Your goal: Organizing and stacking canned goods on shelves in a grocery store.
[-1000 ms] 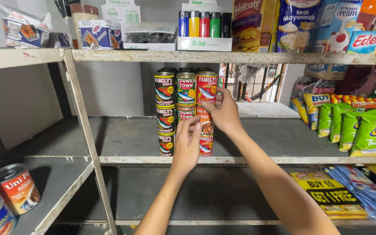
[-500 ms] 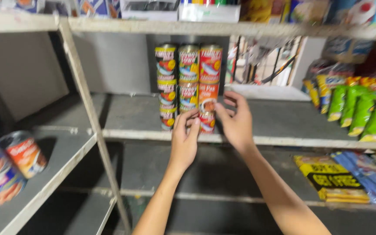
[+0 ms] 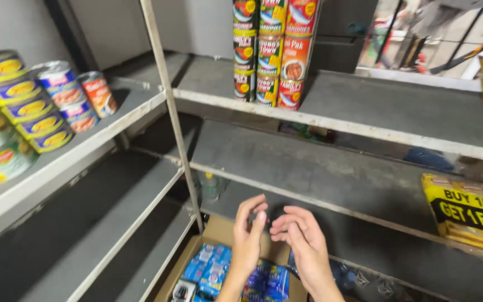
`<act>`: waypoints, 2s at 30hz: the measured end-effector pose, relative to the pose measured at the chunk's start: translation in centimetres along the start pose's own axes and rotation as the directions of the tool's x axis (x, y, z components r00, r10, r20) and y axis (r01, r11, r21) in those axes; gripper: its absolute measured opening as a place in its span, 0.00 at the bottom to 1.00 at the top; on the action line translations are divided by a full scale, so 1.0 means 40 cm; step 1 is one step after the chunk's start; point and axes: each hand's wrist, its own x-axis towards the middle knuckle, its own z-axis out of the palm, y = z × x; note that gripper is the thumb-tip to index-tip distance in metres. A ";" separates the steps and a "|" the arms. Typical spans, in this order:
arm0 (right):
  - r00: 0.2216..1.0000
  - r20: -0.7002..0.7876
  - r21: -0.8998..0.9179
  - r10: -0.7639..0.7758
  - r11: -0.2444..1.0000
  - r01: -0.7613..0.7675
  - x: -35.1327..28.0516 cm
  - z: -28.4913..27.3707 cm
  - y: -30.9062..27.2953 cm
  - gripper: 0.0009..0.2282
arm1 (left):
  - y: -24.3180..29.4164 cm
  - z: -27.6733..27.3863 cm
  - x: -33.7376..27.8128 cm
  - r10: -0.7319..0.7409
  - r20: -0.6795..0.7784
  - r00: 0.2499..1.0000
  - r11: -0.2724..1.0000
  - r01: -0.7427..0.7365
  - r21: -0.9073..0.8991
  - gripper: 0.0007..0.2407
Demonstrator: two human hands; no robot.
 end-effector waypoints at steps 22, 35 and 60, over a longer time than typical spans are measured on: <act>0.744 0.500 -0.021 0.443 0.865 -0.501 -0.500 0.060 0.124 0.13 | 0.245 -0.167 -0.730 -0.178 -0.675 0.716 0.984 0.144 -0.107 0.19; 0.486 0.743 -0.113 0.460 0.802 -0.587 -0.647 0.315 0.212 0.14 | 0.457 -0.328 -0.944 0.032 -0.885 0.464 0.986 0.129 0.104 0.18; 0.680 0.690 -0.134 0.247 0.967 -0.215 -0.755 1.042 0.393 0.09 | 0.642 -0.984 -0.977 0.248 -0.783 0.570 0.807 0.327 0.493 0.18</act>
